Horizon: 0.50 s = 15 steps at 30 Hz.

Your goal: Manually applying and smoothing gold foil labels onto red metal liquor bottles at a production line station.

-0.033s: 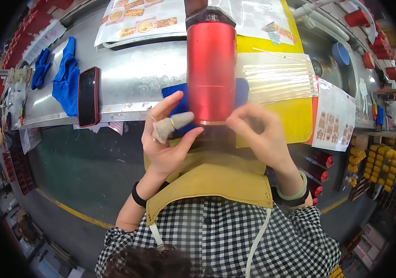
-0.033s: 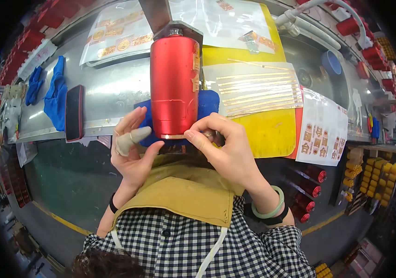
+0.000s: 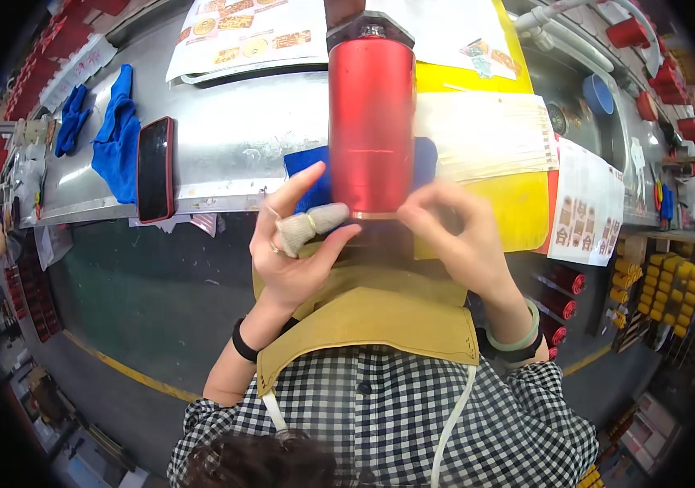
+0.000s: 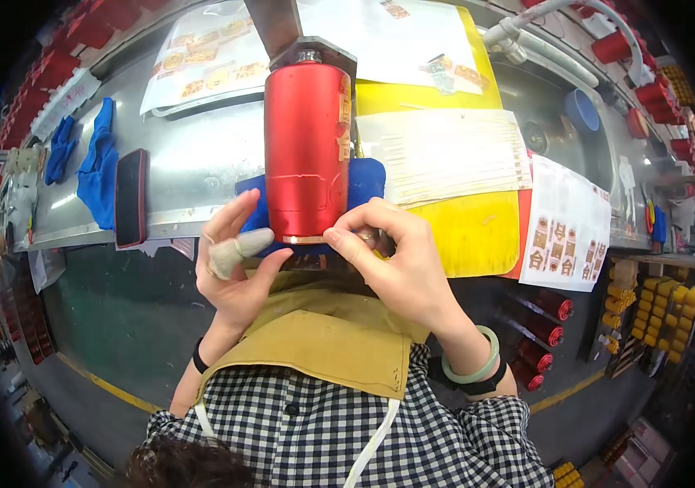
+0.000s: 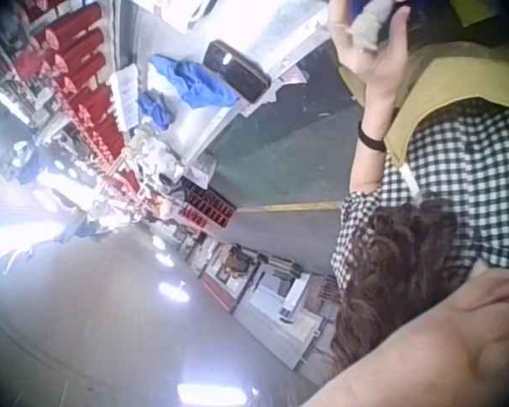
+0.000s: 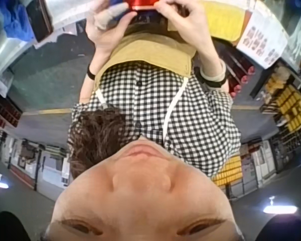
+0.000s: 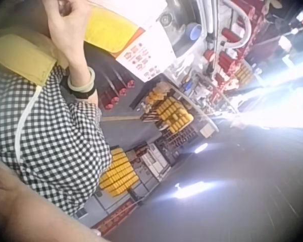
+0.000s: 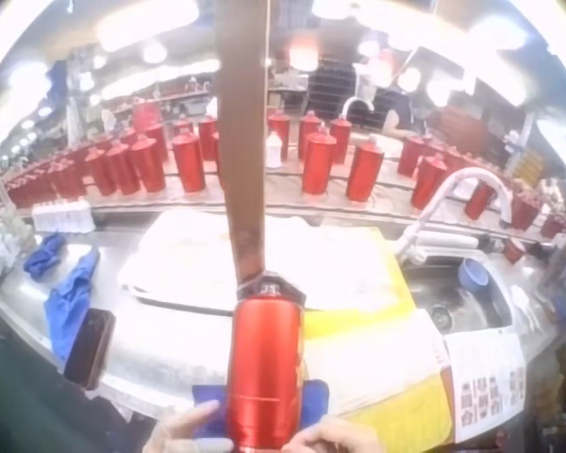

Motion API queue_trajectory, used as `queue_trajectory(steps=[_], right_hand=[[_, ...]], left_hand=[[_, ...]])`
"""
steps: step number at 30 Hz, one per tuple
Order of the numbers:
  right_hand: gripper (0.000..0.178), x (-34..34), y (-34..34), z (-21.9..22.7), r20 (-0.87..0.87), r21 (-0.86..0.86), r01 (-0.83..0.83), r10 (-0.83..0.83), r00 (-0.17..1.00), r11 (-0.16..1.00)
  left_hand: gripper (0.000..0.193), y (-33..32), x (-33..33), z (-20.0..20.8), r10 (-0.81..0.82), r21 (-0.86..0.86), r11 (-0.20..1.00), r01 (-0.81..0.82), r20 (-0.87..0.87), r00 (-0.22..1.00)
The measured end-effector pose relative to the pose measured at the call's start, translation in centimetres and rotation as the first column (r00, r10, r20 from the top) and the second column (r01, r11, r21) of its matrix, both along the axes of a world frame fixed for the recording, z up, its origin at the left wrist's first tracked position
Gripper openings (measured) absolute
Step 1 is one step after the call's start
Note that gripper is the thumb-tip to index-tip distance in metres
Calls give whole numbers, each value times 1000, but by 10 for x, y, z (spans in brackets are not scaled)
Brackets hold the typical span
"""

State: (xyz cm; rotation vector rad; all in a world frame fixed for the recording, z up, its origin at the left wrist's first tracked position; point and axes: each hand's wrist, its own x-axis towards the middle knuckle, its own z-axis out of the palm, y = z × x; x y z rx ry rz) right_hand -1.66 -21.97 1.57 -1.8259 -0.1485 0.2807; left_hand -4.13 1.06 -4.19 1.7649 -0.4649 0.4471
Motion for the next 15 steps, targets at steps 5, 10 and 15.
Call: queue_trajectory(steps=[5,10,15], right_hand=[[13,-1,0,0,-1,1,6,-6,1000,1000],[13,-2,-2,0,29,-30,-8,9,1000,1000],[13,-1,-6,2,13,-8,-1,1,1000,1000]], left_hand=[[35,-11,2,4,112,91,988,-122,114,987],[28,-8,2,4,127,260,950,-175,188,974],[24,-15,9,14,133,337,925,-174,141,981]])
